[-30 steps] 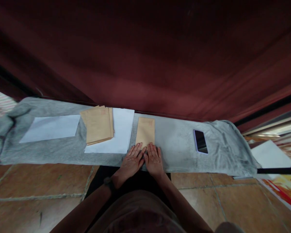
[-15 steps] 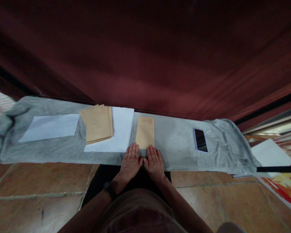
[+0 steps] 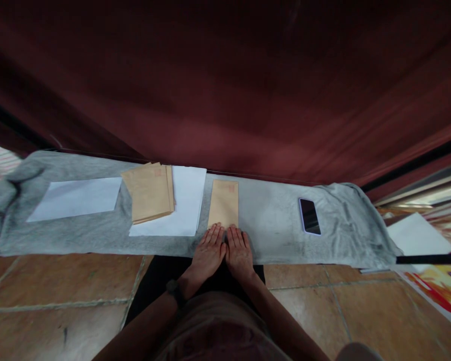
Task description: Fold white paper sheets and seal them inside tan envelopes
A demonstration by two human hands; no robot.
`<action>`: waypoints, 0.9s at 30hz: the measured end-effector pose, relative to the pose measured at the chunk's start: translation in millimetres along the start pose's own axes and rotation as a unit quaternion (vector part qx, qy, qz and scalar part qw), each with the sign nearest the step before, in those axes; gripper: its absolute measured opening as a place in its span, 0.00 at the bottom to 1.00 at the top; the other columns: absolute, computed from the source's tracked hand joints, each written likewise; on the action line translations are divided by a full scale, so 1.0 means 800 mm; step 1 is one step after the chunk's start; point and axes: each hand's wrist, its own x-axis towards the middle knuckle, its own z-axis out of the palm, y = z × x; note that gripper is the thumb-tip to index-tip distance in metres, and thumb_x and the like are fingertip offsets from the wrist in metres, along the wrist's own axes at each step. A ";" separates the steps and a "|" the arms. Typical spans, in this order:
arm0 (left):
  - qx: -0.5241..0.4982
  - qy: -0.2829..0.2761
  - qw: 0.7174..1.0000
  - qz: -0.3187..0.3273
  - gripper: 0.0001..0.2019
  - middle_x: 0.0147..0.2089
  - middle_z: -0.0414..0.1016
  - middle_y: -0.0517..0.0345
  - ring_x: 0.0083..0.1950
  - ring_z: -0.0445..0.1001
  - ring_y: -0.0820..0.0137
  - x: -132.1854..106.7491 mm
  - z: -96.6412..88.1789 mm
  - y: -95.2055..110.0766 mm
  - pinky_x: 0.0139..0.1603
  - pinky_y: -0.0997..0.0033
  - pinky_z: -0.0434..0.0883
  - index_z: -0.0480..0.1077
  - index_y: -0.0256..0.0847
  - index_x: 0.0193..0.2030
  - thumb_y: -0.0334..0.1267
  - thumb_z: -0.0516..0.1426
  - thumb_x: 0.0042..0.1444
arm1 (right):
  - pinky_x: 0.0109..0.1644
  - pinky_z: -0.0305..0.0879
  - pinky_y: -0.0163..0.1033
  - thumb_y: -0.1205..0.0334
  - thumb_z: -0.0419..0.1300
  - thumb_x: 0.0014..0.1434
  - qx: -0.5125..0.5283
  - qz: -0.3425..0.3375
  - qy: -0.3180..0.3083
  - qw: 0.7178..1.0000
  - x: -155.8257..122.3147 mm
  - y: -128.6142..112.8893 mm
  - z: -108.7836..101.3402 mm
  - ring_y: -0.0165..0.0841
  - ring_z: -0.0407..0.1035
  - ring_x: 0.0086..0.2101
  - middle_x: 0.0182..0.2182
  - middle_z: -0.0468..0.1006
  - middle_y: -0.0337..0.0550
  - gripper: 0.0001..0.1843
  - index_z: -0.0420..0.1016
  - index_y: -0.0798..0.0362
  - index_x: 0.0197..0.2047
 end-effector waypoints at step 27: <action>-0.475 0.124 0.845 -0.214 0.13 0.31 0.76 0.62 0.33 0.76 0.70 0.074 -0.045 0.024 0.38 0.70 0.74 0.75 0.42 0.49 0.34 0.58 0.57 | 0.55 0.70 0.45 0.63 0.53 0.70 0.185 0.168 -0.018 0.968 0.064 0.013 -0.049 0.43 0.77 0.47 0.45 0.82 0.56 0.13 0.77 0.54 0.51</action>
